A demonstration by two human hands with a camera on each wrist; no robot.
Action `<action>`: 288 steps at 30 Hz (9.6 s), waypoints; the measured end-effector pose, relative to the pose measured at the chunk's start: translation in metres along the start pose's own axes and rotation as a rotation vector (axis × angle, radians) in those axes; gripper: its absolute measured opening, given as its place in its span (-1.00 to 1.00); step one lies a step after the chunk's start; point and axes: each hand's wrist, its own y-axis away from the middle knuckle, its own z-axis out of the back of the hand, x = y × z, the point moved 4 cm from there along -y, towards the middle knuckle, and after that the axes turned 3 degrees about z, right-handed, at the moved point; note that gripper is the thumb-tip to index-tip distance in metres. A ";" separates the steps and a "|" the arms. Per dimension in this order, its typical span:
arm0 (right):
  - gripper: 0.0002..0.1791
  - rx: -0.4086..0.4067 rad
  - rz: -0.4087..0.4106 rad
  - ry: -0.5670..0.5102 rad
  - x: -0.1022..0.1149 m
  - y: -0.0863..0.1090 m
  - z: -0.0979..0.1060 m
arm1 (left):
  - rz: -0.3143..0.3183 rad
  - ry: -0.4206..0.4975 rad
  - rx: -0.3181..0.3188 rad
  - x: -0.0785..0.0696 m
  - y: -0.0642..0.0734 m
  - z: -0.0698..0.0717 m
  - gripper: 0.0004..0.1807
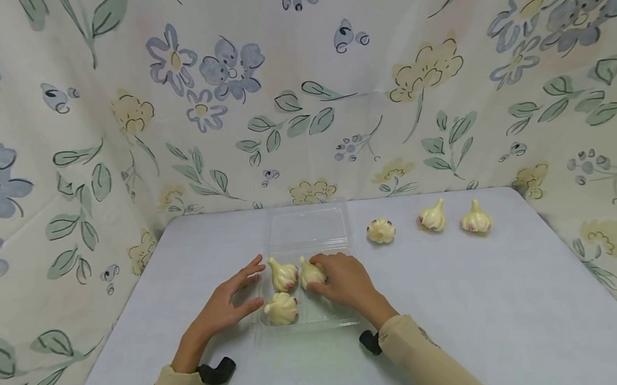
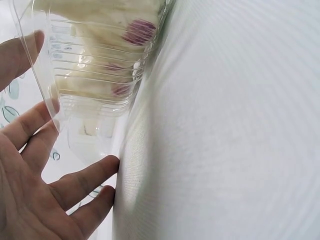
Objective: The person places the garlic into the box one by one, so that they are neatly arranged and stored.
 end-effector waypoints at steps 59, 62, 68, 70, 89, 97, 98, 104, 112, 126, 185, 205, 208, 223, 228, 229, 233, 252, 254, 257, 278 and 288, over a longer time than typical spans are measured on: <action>-0.47 -0.350 0.076 -0.314 -0.010 0.006 0.016 | -0.007 -0.007 0.003 -0.002 0.001 0.000 -0.26; -0.50 -0.400 0.077 -0.311 -0.013 0.008 0.020 | -0.010 -0.007 0.003 -0.002 0.002 0.000 -0.26; -0.55 -0.472 0.009 -0.281 -0.028 0.014 0.027 | -0.008 0.000 0.002 -0.004 0.001 0.000 -0.26; -0.55 -0.495 -0.024 -0.277 -0.036 0.016 0.030 | -0.010 0.000 0.001 -0.004 0.001 0.000 -0.26; -0.59 -0.650 -0.379 -0.288 -0.116 0.052 0.058 | -0.015 -0.007 0.000 -0.003 0.002 0.000 -0.26; -0.56 -0.661 -0.467 -0.299 -0.135 0.067 0.069 | -0.008 0.000 0.000 -0.004 0.002 0.000 -0.26; -0.55 -0.665 -0.477 -0.301 -0.138 0.069 0.070 | -0.008 -0.001 0.002 -0.004 0.002 0.000 -0.26; -0.54 -0.677 -0.533 -0.320 -0.150 0.076 0.076 | -0.008 -0.007 0.004 -0.003 0.002 0.000 -0.26; -0.41 -0.639 -0.653 -0.369 -0.167 0.085 0.082 | -0.012 -0.007 0.002 -0.003 0.001 0.000 -0.26; -0.17 -0.532 -0.791 -0.408 -0.186 0.085 0.083 | -0.017 0.001 0.004 -0.005 0.001 0.001 -0.26; 0.03 -0.311 -0.799 -0.393 -0.216 0.053 0.089 | -0.017 -0.013 -0.005 -0.003 0.001 0.000 -0.25; 0.04 -0.301 -0.785 -0.506 -0.214 0.059 0.087 | -0.031 -0.005 0.002 -0.003 0.002 0.002 -0.26; 0.03 -0.294 -0.761 -0.527 -0.213 0.059 0.085 | -0.026 -0.004 0.003 -0.002 0.002 0.002 -0.27; 0.04 -0.268 -0.715 -0.558 -0.200 0.059 0.085 | -0.018 -0.004 0.002 -0.001 0.001 0.002 -0.26; 0.05 -0.246 -0.701 -0.560 -0.194 0.059 0.087 | -0.027 -0.002 0.000 -0.002 0.000 0.001 -0.25; 0.05 -0.240 -0.700 -0.561 -0.193 0.059 0.087 | -0.029 0.000 0.000 -0.002 0.000 0.001 -0.26; 0.06 -0.223 -0.680 -0.559 -0.187 0.058 0.088 | -0.029 0.001 0.002 -0.002 0.001 0.002 -0.26; -0.03 -0.200 -0.564 -0.565 -0.146 0.050 0.096 | -0.016 0.005 0.003 -0.002 0.001 0.002 -0.25; -0.03 -0.199 -0.552 -0.556 -0.141 0.049 0.097 | -0.016 0.005 0.003 -0.002 0.001 0.002 -0.25; -0.04 -0.197 -0.533 -0.540 -0.133 0.048 0.098 | -0.016 0.002 0.002 -0.001 0.001 0.002 -0.25; -0.20 -0.168 -0.364 -0.506 -0.086 0.041 0.093 | 0.021 0.012 0.014 -0.002 0.001 0.000 -0.25; -0.20 -0.127 -0.313 -0.504 -0.067 0.037 0.084 | 0.023 0.012 0.014 -0.004 0.001 0.001 -0.25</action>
